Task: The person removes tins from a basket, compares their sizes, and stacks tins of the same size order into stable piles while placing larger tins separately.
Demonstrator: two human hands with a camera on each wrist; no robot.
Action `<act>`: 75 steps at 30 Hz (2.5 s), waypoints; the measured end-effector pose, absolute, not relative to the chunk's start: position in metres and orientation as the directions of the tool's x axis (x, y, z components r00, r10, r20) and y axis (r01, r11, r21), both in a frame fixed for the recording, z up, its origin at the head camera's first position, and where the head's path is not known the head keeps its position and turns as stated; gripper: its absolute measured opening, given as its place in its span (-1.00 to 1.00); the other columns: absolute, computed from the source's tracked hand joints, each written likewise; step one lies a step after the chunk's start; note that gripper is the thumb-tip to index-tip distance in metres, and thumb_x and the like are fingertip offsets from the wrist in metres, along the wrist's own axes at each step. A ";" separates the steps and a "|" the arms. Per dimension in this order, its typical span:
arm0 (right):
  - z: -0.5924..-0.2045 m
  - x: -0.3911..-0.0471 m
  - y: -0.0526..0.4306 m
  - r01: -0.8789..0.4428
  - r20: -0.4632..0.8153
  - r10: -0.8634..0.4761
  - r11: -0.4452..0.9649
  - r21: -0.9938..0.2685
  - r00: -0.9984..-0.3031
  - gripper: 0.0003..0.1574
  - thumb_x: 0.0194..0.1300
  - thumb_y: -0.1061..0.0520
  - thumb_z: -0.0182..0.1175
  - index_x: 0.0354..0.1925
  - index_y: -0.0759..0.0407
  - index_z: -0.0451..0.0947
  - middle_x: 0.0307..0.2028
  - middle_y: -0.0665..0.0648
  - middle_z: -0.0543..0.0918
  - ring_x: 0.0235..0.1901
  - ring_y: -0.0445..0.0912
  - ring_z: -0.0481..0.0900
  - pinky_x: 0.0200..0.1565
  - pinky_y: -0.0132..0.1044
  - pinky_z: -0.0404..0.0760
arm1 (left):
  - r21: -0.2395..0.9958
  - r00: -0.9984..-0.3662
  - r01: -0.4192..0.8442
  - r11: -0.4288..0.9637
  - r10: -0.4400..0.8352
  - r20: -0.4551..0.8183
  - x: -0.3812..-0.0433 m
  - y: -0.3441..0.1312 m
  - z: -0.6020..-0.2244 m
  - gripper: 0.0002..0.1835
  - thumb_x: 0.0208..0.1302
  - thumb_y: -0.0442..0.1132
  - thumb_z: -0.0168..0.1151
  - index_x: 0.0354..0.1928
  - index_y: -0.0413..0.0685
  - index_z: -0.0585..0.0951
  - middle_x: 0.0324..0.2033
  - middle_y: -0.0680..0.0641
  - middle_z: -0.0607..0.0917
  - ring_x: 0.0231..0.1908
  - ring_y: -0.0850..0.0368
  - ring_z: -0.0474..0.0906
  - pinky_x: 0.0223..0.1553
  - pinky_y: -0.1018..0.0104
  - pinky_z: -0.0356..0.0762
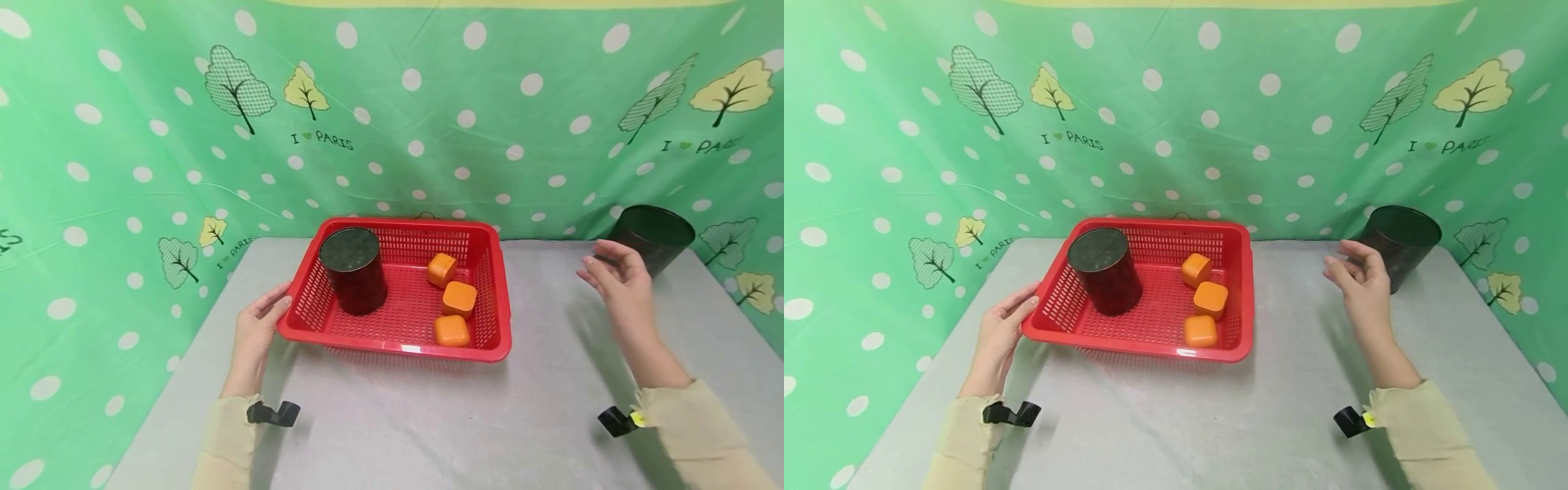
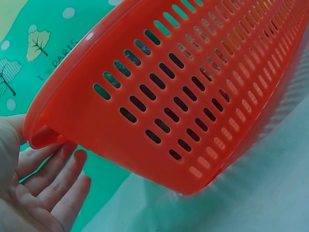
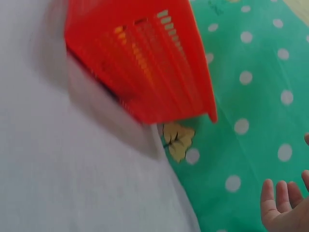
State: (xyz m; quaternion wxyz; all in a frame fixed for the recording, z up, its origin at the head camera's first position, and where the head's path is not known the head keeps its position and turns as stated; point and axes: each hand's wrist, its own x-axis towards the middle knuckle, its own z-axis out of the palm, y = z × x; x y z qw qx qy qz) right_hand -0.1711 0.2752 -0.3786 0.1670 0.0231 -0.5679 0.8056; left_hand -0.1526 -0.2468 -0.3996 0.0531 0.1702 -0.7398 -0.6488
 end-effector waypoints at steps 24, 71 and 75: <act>-0.346 -0.153 0.195 -0.229 0.229 0.015 -0.156 -0.961 -0.973 -0.55 0.43 0.21 0.16 0.23 0.13 0.36 0.08 0.00 0.48 -0.08 -0.23 0.58 -0.02 -0.46 0.68 | 0.977 -0.934 -0.180 0.112 -0.332 -0.133 -0.152 -0.246 -0.398 -0.47 0.39 -0.08 0.26 0.34 -0.06 0.50 -0.09 0.30 0.67 -0.14 0.53 0.63 -0.10 0.64 0.60; -0.354 -0.167 0.058 -0.120 0.126 -0.182 -0.041 -0.992 -0.975 -0.32 0.36 0.11 0.27 0.35 0.05 0.25 0.38 0.05 0.34 0.42 -0.03 0.32 0.35 0.03 0.46 | 0.976 -0.932 -0.186 0.112 -0.334 -0.140 -0.152 -0.244 -0.398 -0.48 0.39 -0.08 0.25 0.33 -0.04 0.51 0.03 0.17 0.66 -0.11 0.52 0.61 -0.08 0.66 0.58; -0.351 -0.169 0.042 -0.122 0.130 -0.181 -0.056 -0.991 -0.975 -0.22 0.32 0.12 0.30 0.39 0.06 0.19 0.41 0.07 0.31 0.45 0.01 0.26 0.40 0.05 0.39 | 0.973 -0.928 -0.200 0.116 -0.340 -0.150 -0.151 -0.245 -0.398 -0.47 0.39 -0.06 0.24 0.34 -0.03 0.50 0.05 0.14 0.66 -0.13 0.52 0.61 -0.10 0.66 0.59</act>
